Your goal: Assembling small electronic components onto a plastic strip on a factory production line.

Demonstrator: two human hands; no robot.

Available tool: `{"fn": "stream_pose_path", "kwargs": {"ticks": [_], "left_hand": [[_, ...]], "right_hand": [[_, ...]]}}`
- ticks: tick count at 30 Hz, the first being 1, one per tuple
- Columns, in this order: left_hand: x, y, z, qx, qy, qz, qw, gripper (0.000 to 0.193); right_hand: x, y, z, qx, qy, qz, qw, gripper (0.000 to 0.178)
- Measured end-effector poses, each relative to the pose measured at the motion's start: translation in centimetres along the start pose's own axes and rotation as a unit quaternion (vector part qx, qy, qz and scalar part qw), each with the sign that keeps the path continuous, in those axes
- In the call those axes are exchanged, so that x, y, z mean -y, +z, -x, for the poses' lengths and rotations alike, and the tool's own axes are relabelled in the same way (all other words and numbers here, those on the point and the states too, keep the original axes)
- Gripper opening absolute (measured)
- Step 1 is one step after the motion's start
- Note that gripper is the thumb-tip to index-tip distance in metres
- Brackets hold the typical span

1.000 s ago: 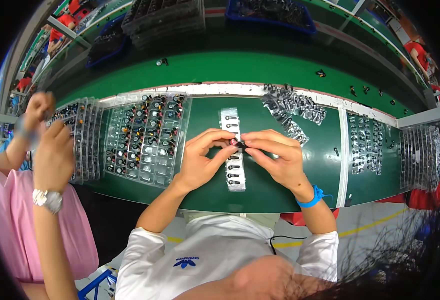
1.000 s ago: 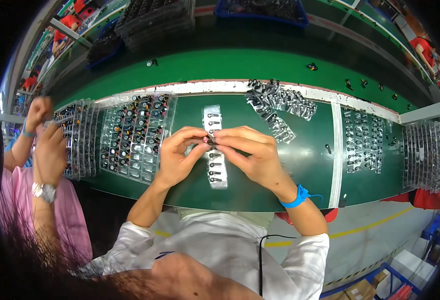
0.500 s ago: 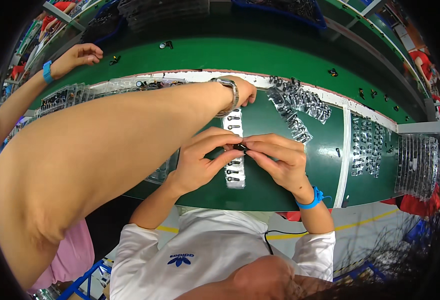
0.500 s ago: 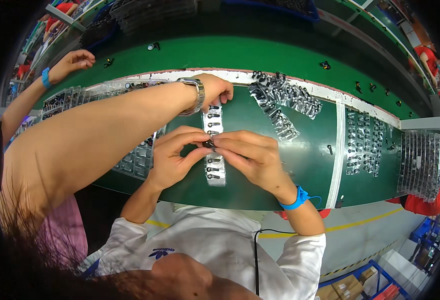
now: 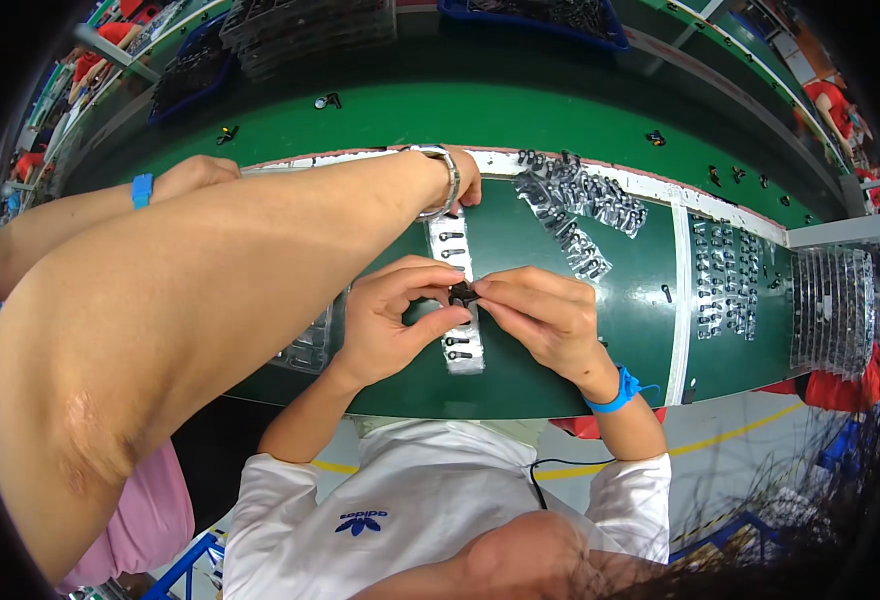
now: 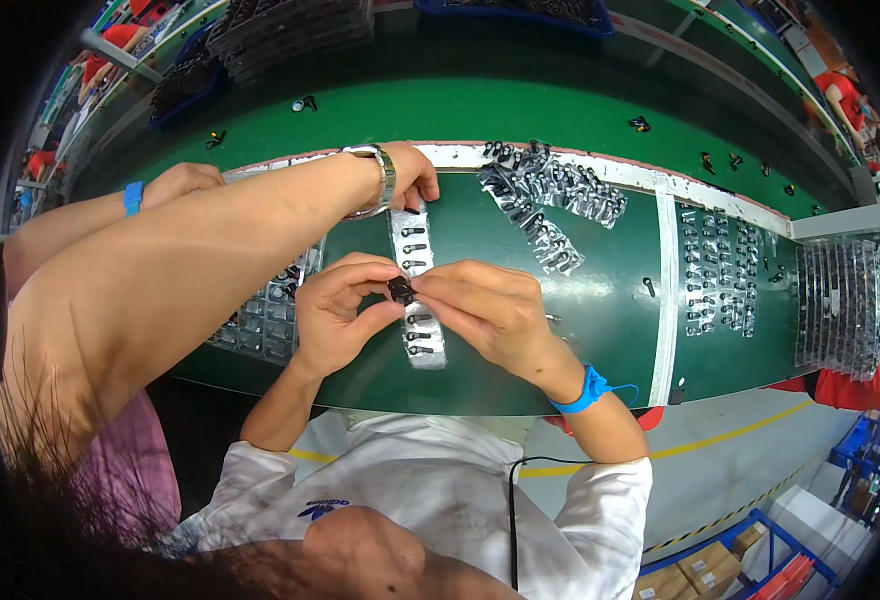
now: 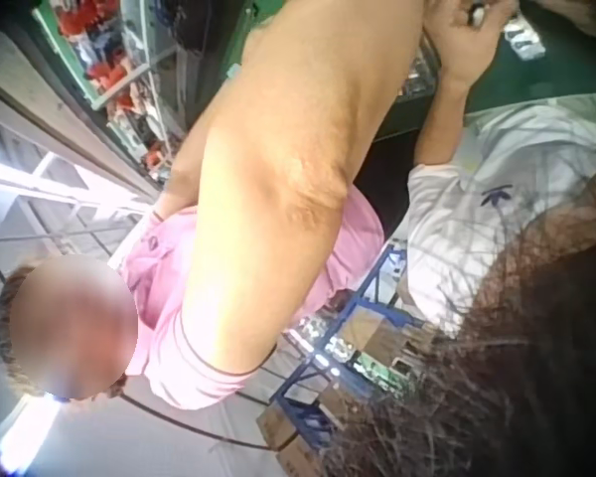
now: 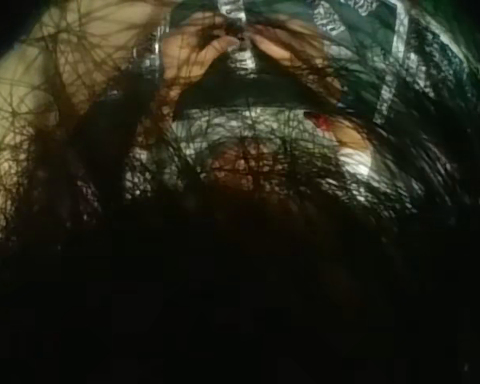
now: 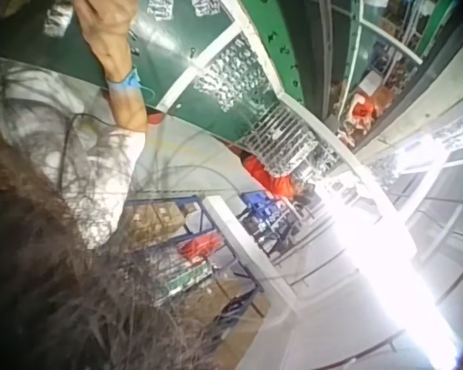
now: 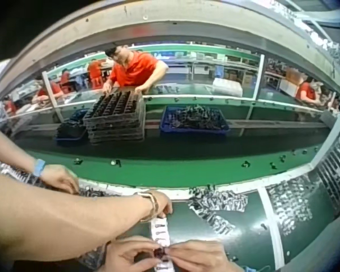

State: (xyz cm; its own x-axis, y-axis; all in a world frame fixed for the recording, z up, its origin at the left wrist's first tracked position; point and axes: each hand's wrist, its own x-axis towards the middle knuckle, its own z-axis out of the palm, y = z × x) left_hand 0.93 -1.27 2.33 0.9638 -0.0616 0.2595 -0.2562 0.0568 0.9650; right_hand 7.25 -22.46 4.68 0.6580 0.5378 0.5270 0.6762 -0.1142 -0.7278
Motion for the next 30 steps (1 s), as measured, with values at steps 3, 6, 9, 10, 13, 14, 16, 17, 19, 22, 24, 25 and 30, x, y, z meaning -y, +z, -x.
{"fn": "stream_pose_path", "kwargs": {"ticks": [3,6,9,10,13,14,16,17,19,22,24,25,30], "left_hand": [[0.1,0.4,0.0,-0.020,0.004,0.028,0.999,0.032],[-0.1,0.4,0.2,-0.021,0.006,-0.018,1.000,0.030],[0.3,0.4,0.3,-0.020,0.041,-0.056,0.997,0.028],[0.7,0.3,0.4,-0.016,0.059,-0.089,0.994,0.028],[0.3,0.6,-0.4,0.000,0.082,-0.129,0.988,0.026],[0.1,0.6,-0.3,-0.002,0.090,-0.134,0.987,0.025],[-0.1,0.8,-0.1,-0.020,0.104,-0.162,0.981,0.025],[0.0,1.1,-0.3,-0.032,0.114,-0.184,0.976,0.025],[0.1,1.3,-0.4,-0.038,0.125,-0.201,0.971,0.025],[0.3,1.8,-0.6,-0.055,0.139,-0.214,0.965,0.026],[0.1,1.7,-0.6,-0.065,0.140,-0.232,0.960,0.023],[-0.4,1.4,-0.8,-0.066,0.148,-0.240,0.957,0.023],[-2.9,-1.6,-4.8,-0.025,0.055,-0.348,0.936,0.020]], "right_hand": [[-0.1,0.0,0.2,-0.006,-0.040,0.032,0.999,0.019],[0.1,0.0,0.3,-0.007,-0.022,0.001,1.000,0.019],[0.2,-0.2,0.4,0.016,0.082,-0.083,0.993,0.018],[-0.1,0.1,0.8,0.017,0.136,-0.146,0.980,0.020],[-0.2,-0.3,0.6,0.021,0.134,-0.133,0.982,0.019],[-0.2,-0.1,0.5,0.022,0.131,-0.135,0.982,0.019],[-0.1,0.3,0.4,0.037,0.110,-0.094,0.989,0.017],[-0.2,0.5,0.4,0.034,0.111,-0.095,0.989,0.017],[-0.1,1.0,0.4,0.013,0.092,-0.059,0.994,0.014],[-0.2,1.5,0.6,-0.009,0.063,-0.010,0.998,0.014],[-0.5,1.9,0.8,-0.016,0.059,-0.020,0.998,0.014],[-0.7,1.9,0.8,-0.021,0.062,-0.027,0.997,0.014],[-2.2,0.8,-0.3,0.009,0.173,-0.132,0.976,0.016]]}}
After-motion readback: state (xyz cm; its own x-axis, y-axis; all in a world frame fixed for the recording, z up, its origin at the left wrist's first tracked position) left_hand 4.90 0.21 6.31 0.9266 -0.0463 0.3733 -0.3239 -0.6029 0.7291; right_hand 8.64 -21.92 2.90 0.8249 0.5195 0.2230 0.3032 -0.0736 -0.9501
